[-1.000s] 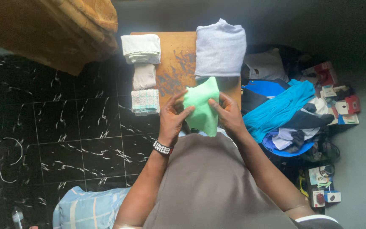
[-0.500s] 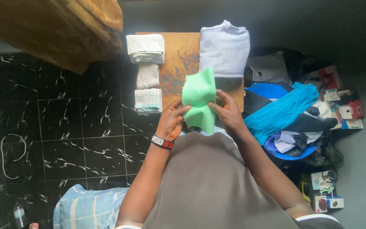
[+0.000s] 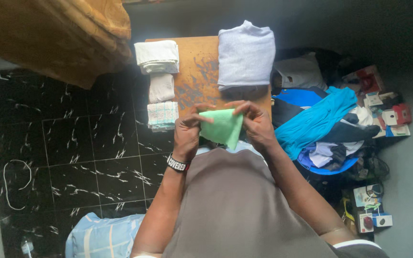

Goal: The person folds multiple garments one by one from a blue laundry basket and places them into neat stacks on a wooden table. Items include a light gray t-shirt, a green cloth, a blue t-shirt, dark gray shorts, light gray shorts, black shorts, and white underwear.

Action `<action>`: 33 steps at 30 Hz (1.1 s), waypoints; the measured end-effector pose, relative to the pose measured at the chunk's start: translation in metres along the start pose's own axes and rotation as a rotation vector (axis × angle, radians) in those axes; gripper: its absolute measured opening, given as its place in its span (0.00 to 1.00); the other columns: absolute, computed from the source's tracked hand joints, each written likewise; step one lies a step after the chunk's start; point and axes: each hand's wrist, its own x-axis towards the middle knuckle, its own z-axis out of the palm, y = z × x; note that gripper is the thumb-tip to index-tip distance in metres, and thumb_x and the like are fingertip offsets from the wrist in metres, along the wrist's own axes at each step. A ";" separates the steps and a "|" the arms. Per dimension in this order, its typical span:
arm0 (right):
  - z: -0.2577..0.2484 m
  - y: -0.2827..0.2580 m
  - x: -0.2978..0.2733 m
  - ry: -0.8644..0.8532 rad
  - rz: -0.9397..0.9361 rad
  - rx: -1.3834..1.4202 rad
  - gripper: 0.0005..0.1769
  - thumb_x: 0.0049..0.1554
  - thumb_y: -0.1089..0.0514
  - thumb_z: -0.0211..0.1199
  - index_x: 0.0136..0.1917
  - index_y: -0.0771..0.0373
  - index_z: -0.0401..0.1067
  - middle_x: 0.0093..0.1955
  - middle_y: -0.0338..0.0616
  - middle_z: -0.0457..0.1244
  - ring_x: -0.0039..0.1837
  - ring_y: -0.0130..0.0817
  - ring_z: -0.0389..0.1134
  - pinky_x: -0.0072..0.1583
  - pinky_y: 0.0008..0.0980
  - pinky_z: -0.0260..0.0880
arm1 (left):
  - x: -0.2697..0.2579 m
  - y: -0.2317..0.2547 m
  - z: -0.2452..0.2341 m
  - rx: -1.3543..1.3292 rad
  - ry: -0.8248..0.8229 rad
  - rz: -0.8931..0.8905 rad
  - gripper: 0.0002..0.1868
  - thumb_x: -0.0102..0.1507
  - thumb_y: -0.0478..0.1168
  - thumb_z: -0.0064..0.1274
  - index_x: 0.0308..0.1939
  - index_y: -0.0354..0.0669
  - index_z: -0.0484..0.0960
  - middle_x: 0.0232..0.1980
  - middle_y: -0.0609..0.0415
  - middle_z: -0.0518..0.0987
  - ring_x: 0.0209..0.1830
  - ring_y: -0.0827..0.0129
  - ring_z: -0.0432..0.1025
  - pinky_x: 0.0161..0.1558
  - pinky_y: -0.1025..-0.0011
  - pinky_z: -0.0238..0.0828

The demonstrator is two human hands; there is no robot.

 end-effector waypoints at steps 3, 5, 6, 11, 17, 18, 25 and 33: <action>-0.002 0.008 -0.003 0.127 0.170 0.164 0.14 0.59 0.59 0.62 0.59 0.59 0.70 0.57 0.47 0.69 0.57 0.32 0.71 0.60 0.32 0.73 | 0.000 0.000 0.005 -0.098 0.129 -0.255 0.24 0.66 0.26 0.44 0.62 0.53 0.73 0.53 0.52 0.83 0.51 0.72 0.77 0.53 0.75 0.75; -0.007 0.015 -0.004 0.143 0.163 0.201 0.15 0.63 0.59 0.64 0.62 0.64 0.70 0.56 0.47 0.68 0.57 0.32 0.70 0.60 0.34 0.72 | 0.000 -0.009 0.004 -0.015 0.068 -0.306 0.17 0.69 0.28 0.45 0.60 0.41 0.78 0.52 0.53 0.83 0.49 0.74 0.76 0.52 0.75 0.74; -0.010 0.019 -0.003 0.150 0.159 0.218 0.16 0.64 0.59 0.65 0.63 0.66 0.70 0.56 0.47 0.67 0.57 0.32 0.70 0.60 0.34 0.72 | 0.001 -0.015 0.002 0.027 0.037 -0.330 0.15 0.70 0.30 0.45 0.58 0.36 0.81 0.51 0.53 0.83 0.48 0.75 0.76 0.51 0.76 0.74; -0.019 0.029 -0.004 0.165 0.248 0.281 0.19 0.66 0.50 0.60 0.63 0.65 0.70 0.56 0.45 0.67 0.56 0.34 0.70 0.59 0.37 0.73 | -0.007 -0.041 -0.006 0.104 0.100 -0.236 0.13 0.73 0.37 0.49 0.57 0.32 0.81 0.50 0.54 0.83 0.47 0.76 0.76 0.50 0.75 0.74; -0.007 0.011 0.002 0.087 0.390 0.174 0.29 0.60 0.39 0.55 0.64 0.62 0.70 0.57 0.37 0.69 0.58 0.28 0.71 0.58 0.31 0.73 | 0.002 -0.050 -0.016 0.149 0.192 -0.315 0.18 0.73 0.44 0.44 0.57 0.34 0.79 0.50 0.56 0.83 0.46 0.78 0.76 0.47 0.77 0.74; -0.005 0.010 0.003 0.038 0.359 0.114 0.28 0.60 0.41 0.57 0.65 0.61 0.69 0.58 0.36 0.69 0.59 0.26 0.70 0.59 0.28 0.72 | 0.001 -0.052 -0.018 0.199 0.213 -0.324 0.18 0.74 0.45 0.43 0.57 0.34 0.79 0.49 0.56 0.83 0.46 0.79 0.75 0.47 0.77 0.73; 0.003 0.019 0.008 0.004 0.336 -0.174 0.15 0.62 0.56 0.64 0.58 0.66 0.72 0.47 0.36 0.67 0.48 0.20 0.67 0.49 0.25 0.69 | -0.006 -0.054 -0.032 -0.096 0.295 -0.329 0.23 0.76 0.48 0.39 0.59 0.31 0.78 0.51 0.53 0.81 0.48 0.74 0.73 0.49 0.74 0.72; 0.001 0.089 0.028 0.035 0.286 -0.537 0.15 0.64 0.51 0.62 0.54 0.66 0.72 0.44 0.37 0.66 0.45 0.19 0.64 0.45 0.25 0.66 | -0.025 -0.052 -0.034 0.089 0.301 -0.208 0.23 0.65 0.38 0.59 0.62 0.32 0.74 0.56 0.49 0.79 0.54 0.72 0.73 0.55 0.67 0.71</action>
